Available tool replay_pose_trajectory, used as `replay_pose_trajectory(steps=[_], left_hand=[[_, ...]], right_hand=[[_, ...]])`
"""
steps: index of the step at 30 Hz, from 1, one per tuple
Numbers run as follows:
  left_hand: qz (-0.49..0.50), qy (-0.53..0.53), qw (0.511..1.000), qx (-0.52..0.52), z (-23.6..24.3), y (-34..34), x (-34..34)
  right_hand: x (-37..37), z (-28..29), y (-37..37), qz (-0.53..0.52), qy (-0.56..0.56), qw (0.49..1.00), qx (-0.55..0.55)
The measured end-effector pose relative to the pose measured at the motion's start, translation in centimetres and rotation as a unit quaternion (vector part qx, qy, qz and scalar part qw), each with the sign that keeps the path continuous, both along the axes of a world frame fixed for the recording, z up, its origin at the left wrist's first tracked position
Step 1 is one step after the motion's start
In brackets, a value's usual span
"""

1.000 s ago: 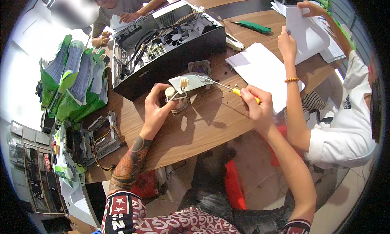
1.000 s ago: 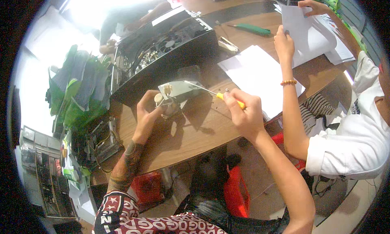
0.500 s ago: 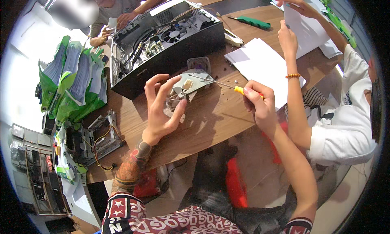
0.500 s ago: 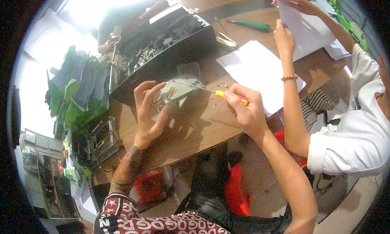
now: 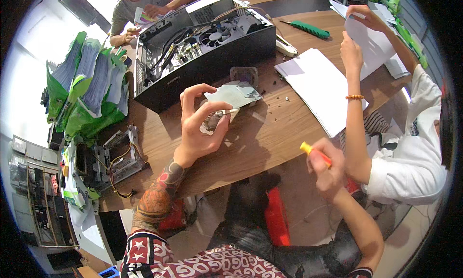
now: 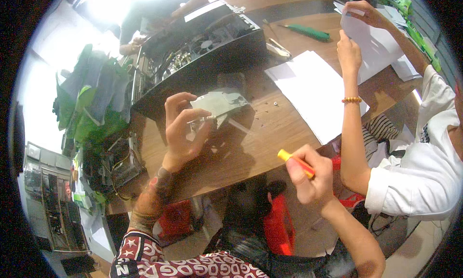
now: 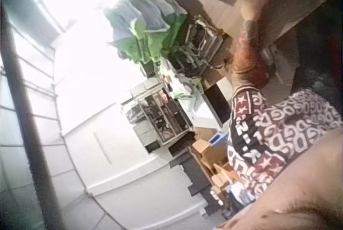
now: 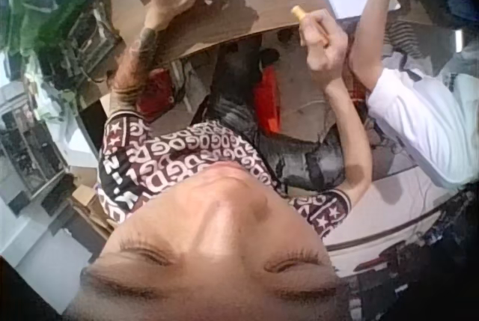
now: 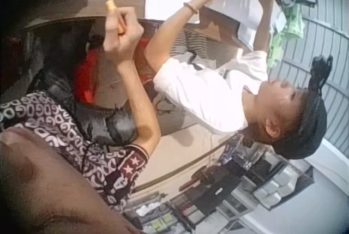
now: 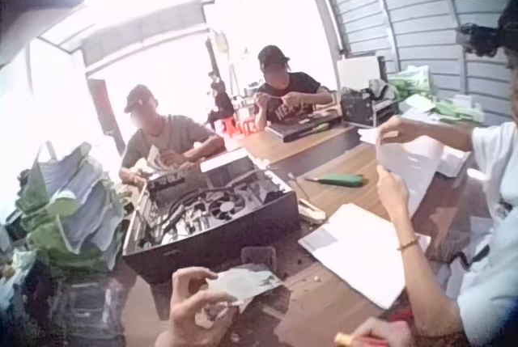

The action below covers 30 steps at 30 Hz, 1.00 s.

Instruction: The person disassembles a computer component using a screwdriver on a table, holding the part and prying its casing open.

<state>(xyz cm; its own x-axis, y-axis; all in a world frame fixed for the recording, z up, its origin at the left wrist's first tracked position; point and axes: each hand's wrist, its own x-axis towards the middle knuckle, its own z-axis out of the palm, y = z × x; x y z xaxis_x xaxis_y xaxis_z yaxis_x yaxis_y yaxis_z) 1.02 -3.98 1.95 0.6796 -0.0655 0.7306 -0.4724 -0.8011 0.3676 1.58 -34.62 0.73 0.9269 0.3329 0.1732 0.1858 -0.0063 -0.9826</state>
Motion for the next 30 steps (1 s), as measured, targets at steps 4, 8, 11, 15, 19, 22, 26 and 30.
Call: replay_pose_trajectory(steps=[4,8,11,15,19,22,26,30], left_hand=[[-0.033,0.007,0.999,-0.005,0.2,-0.1,0.0],[-0.032,-0.002,0.999,0.034,0.3,0.0,0.0],[-0.043,-0.019,0.998,0.047,0.2,0.5,-0.1],[-0.047,-0.013,0.998,0.026,-0.1,0.3,-0.2],[-0.060,-0.025,0.996,0.064,0.4,0.4,-0.2],[-0.065,-0.031,0.994,0.079,0.6,0.3,-0.2],[-0.075,-0.038,0.993,0.087,0.7,0.3,-0.1],[-0.079,-0.044,0.990,0.105,0.7,0.4,-0.1]], right_hand=[[-0.6,-0.2,-0.2,0.025,-0.097,0.993,-0.054],[-0.3,0.9,-0.1,0.019,-0.157,0.984,-0.076],[-0.2,1.3,0.2,0.045,-0.244,0.964,-0.096],[-0.2,1.2,-0.1,0.056,-0.277,0.951,-0.121],[-0.4,1.2,0.1,0.070,-0.307,0.941,-0.122],[-0.4,1.0,0.2,0.074,-0.317,0.937,-0.129],[-0.5,1.1,0.2,0.068,-0.306,0.940,-0.136],[-0.4,1.3,0.3,0.071,-0.309,0.937,-0.144]])
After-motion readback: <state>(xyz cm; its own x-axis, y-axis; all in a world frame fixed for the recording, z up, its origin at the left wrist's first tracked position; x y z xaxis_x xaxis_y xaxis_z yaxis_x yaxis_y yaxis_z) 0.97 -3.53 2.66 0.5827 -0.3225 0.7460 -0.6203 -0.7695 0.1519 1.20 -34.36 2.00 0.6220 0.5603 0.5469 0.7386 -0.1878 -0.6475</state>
